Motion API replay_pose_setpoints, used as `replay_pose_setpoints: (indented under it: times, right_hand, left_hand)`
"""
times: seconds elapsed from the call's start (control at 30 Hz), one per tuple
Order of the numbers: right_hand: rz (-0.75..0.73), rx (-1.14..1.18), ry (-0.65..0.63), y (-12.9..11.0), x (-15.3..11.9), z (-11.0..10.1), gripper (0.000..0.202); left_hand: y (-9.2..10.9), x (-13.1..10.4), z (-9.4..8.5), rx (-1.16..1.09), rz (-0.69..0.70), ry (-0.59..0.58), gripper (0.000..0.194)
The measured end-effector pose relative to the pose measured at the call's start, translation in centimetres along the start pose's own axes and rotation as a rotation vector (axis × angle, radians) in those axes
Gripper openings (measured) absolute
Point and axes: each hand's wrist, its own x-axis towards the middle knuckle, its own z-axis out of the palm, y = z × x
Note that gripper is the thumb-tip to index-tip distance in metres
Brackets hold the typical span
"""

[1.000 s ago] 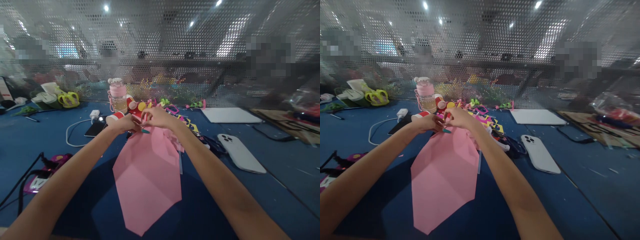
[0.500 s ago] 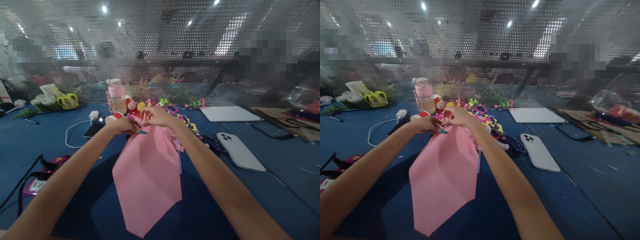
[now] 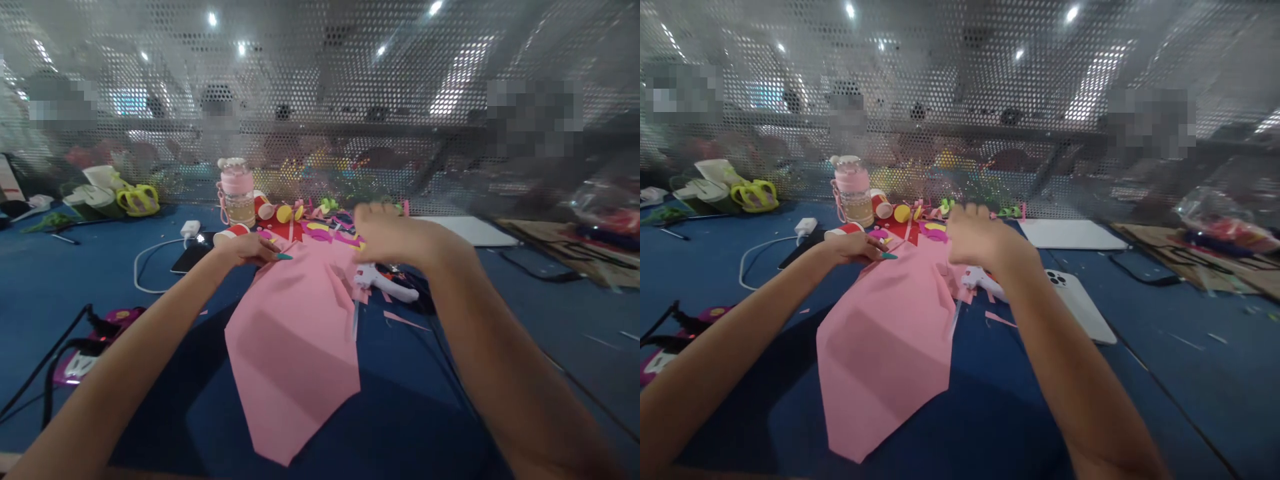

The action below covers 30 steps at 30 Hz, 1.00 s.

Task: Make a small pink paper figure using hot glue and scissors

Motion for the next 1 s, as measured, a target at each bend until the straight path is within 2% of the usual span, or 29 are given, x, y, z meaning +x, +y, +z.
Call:
replay_pose_setpoints:
  times: [0.07,0.17,0.27,0.37,0.47,0.6,0.7,0.8,0.83,0.9,1.0]
  right_hand:
    - [0.112,-0.096,-0.220,1.2,-0.8,2.0,0.064]
    - [0.199,-0.109,-0.262,2.5,-2.2,5.4,0.059]
    - [0.269,-0.098,-0.223,3.0,-3.4,7.8,0.052]
    - [0.288,-0.103,-0.097,2.9,-4.0,8.6,0.046]
    - [0.227,-0.156,0.014,3.1,-4.1,8.7,0.036]
    - [0.102,-0.154,0.053,4.4,-3.8,8.6,0.031]
    - [0.139,0.152,0.179,5.3,-3.8,8.3,0.029]
    - [0.193,0.798,0.284,4.7,-4.1,7.6,0.034]
    - [0.179,1.040,0.264,4.1,-4.4,7.2,0.036]
    - [0.115,1.448,0.134,2.3,-5.0,6.5,0.037]
    - [0.093,1.743,-0.092,-0.7,-6.1,6.0,0.029]
  left_hand:
    - [0.2,0.1,0.0,-0.012,-0.034,0.027,0.022]
    - [0.3,0.2,0.1,-0.010,-0.040,0.034,0.022]
    - [0.0,0.4,0.1,0.016,-0.029,0.066,0.022]
    - [-0.7,0.6,0.0,0.038,-0.023,0.105,0.023]
    - [-1.2,0.6,-0.2,0.047,-0.024,0.126,0.024]
    - [-1.4,0.6,0.1,0.036,-0.029,0.136,0.023]
    - [-1.4,0.5,0.9,-0.005,-0.036,0.137,0.021]
    - [-1.3,0.5,1.6,-0.059,-0.047,0.133,0.021]
    - [-1.2,0.5,1.9,-0.079,-0.052,0.133,0.022]
    - [-1.2,0.6,2.3,-0.122,-0.067,0.136,0.022]
    - [-1.1,0.7,2.7,-0.177,-0.101,0.148,0.021]
